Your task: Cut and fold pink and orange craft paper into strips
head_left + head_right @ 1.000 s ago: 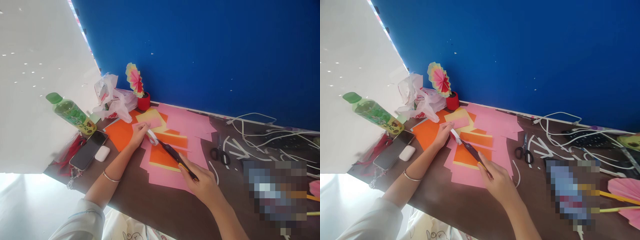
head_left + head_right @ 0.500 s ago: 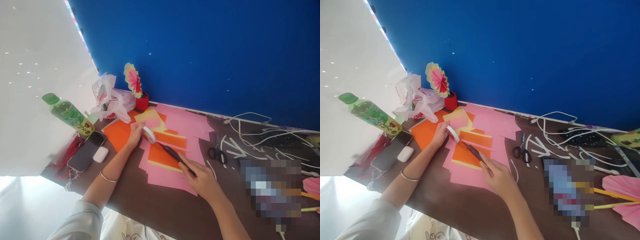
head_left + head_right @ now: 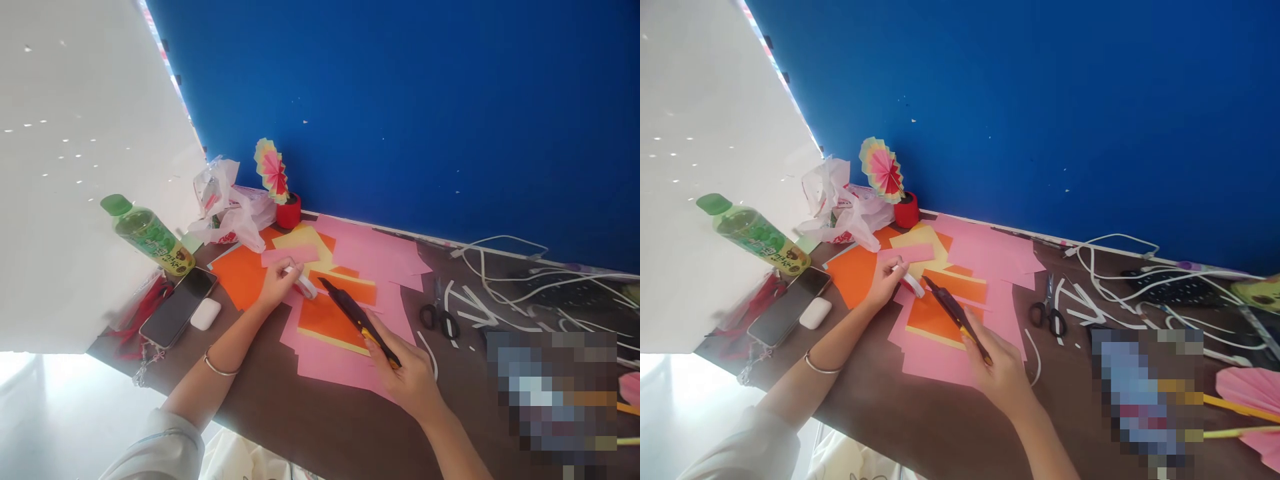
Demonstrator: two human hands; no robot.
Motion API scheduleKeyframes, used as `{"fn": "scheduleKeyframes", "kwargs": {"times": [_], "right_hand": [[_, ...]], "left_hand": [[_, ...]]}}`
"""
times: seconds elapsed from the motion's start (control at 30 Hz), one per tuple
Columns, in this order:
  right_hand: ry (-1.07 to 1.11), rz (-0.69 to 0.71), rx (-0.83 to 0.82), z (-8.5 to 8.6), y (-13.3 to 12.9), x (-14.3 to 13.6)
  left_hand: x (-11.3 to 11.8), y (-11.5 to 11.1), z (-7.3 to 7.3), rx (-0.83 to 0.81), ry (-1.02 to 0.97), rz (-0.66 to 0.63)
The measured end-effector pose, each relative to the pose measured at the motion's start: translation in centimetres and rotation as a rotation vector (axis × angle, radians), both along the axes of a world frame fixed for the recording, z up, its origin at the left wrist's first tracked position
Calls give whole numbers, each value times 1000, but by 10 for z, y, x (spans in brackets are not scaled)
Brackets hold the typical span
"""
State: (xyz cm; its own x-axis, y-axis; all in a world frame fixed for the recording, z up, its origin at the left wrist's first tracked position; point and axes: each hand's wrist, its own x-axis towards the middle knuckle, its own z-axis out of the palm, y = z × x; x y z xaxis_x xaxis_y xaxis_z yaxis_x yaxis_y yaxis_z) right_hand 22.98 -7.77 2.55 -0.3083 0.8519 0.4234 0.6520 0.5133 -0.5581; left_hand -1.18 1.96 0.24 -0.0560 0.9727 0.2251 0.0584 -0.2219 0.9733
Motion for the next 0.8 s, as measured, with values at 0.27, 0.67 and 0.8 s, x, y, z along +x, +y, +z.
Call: {"fn": "scheduleKeyframes", "kwargs": {"times": [0.27,0.67,0.8], "right_hand": [[7,51,88,-2,1,-1],[-28,36,61,-3,-1,-1],[-22,38,48,-1,-1,-1]], "left_hand": [[0,2,-5,26,9,-43],[0,2,-2,-19,-9,-41],[0,2,-3,-21,-8,-50]]}}
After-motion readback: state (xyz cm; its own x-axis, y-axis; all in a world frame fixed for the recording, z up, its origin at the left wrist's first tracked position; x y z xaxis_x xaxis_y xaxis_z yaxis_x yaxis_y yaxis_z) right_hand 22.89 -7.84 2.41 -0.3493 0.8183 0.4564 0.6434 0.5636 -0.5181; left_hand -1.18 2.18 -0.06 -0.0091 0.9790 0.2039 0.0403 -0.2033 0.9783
